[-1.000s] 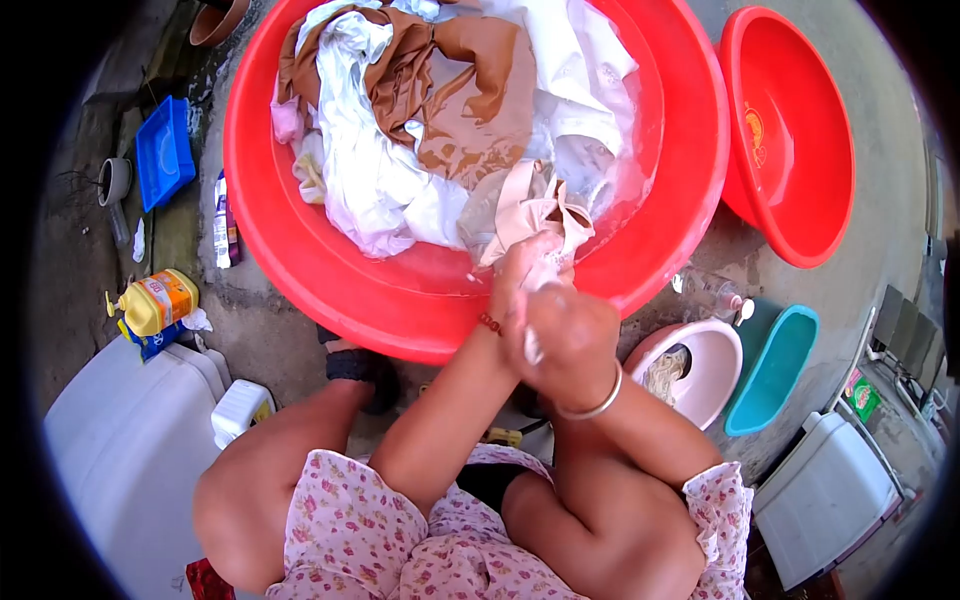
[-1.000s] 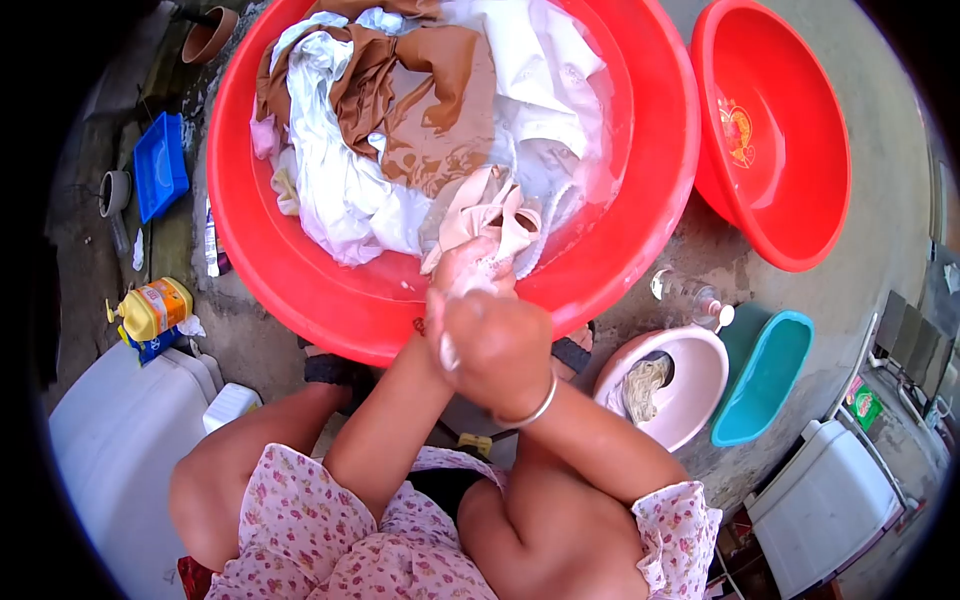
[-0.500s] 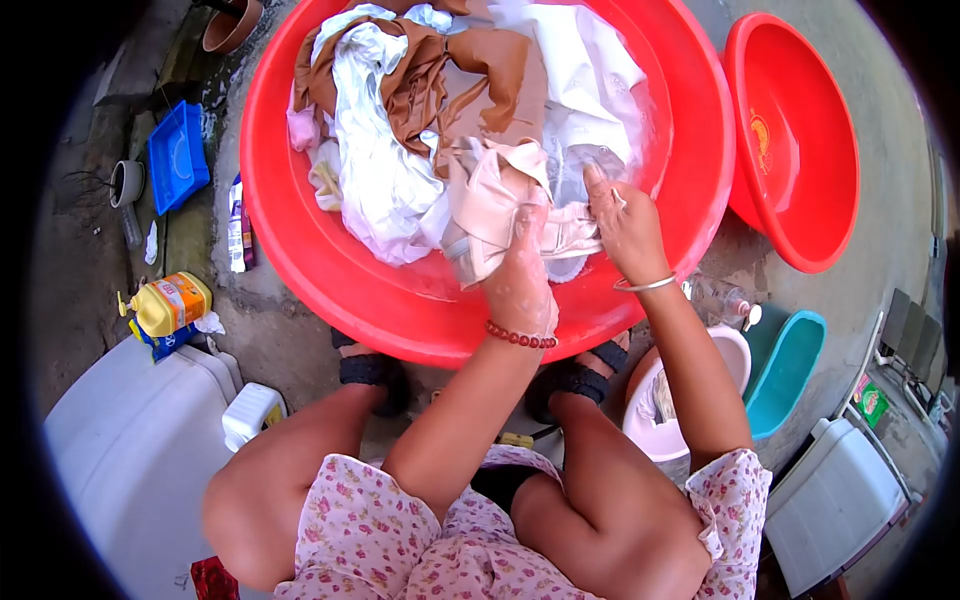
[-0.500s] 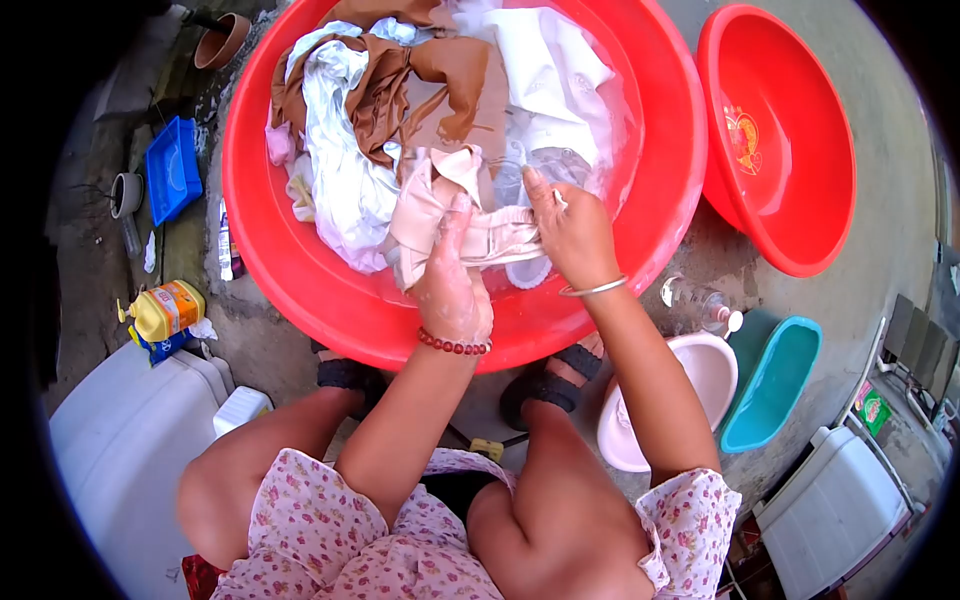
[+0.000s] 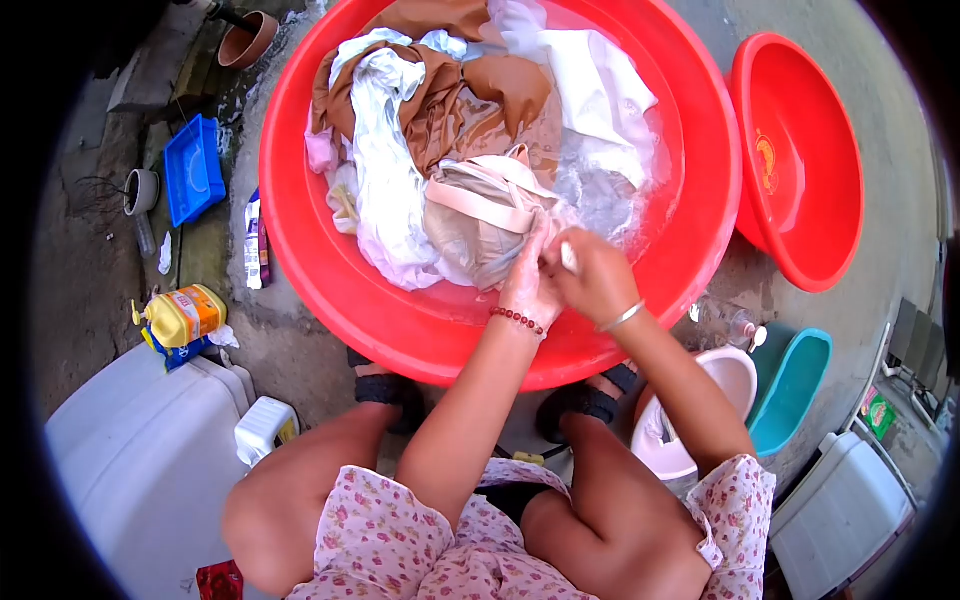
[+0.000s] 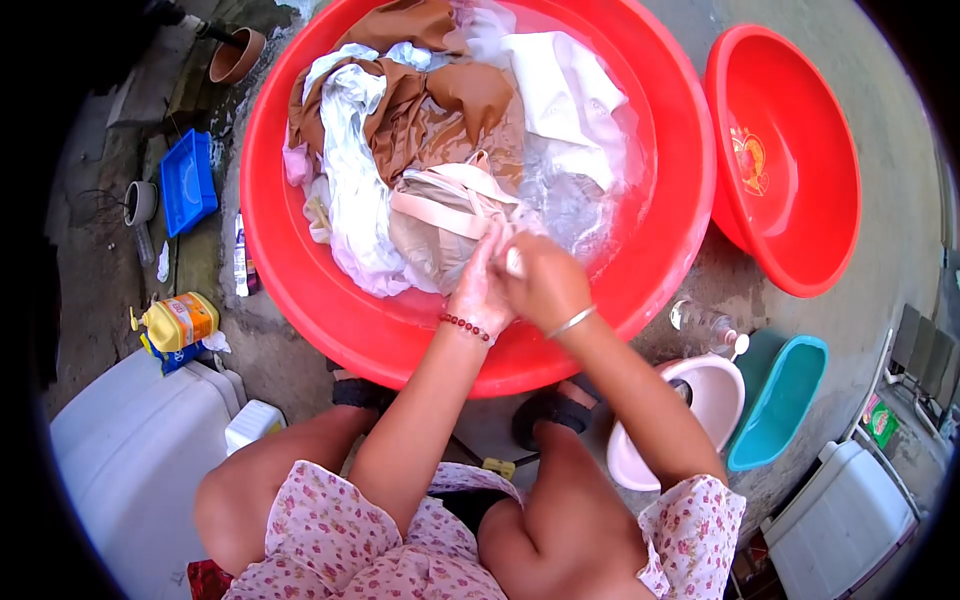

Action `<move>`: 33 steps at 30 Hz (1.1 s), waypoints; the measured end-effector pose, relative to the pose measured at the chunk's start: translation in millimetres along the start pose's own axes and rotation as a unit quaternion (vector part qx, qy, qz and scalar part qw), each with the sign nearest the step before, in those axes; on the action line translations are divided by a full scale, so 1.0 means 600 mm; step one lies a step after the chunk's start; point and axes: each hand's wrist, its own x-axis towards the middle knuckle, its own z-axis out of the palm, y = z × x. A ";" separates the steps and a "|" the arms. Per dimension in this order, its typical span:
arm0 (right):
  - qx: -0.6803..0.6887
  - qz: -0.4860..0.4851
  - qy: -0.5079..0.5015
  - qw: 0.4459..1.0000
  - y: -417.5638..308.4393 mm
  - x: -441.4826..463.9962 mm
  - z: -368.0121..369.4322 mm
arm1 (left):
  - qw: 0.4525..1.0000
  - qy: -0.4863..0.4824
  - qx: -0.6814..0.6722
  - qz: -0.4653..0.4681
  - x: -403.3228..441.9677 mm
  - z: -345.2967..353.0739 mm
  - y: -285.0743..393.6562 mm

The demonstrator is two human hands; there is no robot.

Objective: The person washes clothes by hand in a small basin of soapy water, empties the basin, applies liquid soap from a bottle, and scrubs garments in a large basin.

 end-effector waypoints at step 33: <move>-0.042 -0.078 0.153 0.984 -0.100 -0.066 -0.010 | 0.989 -0.009 -0.091 -0.113 -0.078 0.066 0.032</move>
